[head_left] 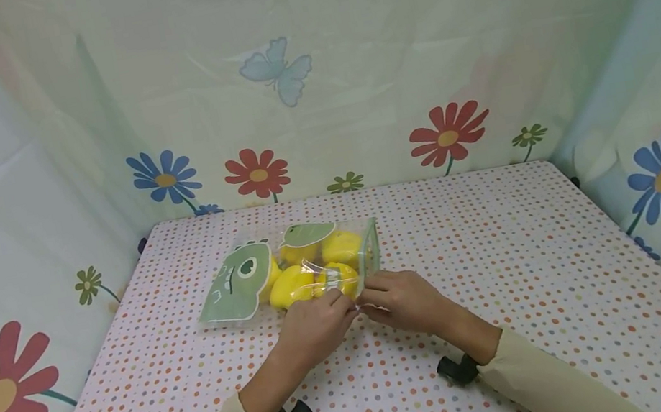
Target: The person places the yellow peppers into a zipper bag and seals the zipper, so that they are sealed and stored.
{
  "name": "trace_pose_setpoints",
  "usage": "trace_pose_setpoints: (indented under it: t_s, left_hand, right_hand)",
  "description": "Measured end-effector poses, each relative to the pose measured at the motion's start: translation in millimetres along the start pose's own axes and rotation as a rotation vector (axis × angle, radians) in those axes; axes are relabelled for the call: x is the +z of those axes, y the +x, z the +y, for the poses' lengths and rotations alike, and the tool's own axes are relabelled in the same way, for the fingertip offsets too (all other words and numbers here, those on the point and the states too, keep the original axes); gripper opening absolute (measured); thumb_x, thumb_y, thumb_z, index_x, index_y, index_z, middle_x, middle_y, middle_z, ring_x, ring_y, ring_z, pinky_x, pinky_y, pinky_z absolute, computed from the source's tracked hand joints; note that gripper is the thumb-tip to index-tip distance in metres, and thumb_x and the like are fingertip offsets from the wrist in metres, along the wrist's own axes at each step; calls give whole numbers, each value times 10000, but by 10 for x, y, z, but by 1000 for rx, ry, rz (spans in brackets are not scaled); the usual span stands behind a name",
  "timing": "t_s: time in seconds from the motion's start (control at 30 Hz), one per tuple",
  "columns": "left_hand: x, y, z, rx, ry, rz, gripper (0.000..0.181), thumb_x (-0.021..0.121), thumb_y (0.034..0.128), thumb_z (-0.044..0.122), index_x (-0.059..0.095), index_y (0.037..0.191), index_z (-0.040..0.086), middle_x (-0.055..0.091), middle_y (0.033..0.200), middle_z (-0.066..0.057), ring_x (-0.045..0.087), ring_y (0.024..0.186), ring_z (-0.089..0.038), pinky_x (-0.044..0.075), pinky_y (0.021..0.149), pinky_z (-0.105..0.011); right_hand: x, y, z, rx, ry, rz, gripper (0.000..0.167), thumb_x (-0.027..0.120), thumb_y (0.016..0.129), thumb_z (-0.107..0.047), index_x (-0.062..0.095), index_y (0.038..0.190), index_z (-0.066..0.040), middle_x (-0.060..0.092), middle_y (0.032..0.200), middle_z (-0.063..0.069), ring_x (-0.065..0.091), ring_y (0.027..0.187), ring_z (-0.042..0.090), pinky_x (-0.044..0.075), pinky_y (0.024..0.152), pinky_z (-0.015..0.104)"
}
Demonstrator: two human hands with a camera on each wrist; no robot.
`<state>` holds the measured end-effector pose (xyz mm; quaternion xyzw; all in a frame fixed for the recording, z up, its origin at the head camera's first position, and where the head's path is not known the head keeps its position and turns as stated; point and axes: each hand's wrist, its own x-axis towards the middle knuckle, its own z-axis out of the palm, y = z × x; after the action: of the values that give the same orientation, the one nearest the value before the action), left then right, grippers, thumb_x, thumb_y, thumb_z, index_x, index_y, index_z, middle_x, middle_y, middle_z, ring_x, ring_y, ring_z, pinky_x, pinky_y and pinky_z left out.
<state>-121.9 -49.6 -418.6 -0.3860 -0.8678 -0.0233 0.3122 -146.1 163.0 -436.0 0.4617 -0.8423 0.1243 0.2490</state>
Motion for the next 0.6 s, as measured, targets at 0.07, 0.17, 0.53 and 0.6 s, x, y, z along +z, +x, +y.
trace_pose_setpoints:
  t_s: [0.07,0.17,0.53,0.6]
  left_hand:
    - [-5,0,5,-6,-11,-7,176,759,850,342,681,844,185,639,762,77,503,510,-29,413,433,-186]
    - [-13,7,-2,-18,-45,-16,152,756,855,317,687,857,182,648,775,76,527,534,-25,424,449,-181]
    - [-64,14,-12,-70,-126,-64,98,751,859,270,700,863,187,637,760,90,488,541,-22,387,459,-156]
    - [-82,53,4,-76,-135,-50,96,752,857,274,699,860,194,627,749,94,484,540,-26,376,456,-160]
  right_hand:
    - [3,-1,8,-14,-15,11,203,828,782,-185,744,965,-160,709,954,-52,668,851,82,562,709,226]
    - [19,5,35,-35,-26,32,204,837,771,-188,745,952,-164,713,938,-55,662,820,80,558,686,222]
    - [63,5,160,-54,-47,79,198,839,755,-164,747,929,-179,694,866,-68,634,747,68,518,615,197]
    - [7,-6,207,-40,-47,89,215,846,742,-155,740,928,-178,690,861,-65,631,739,77,515,609,205]
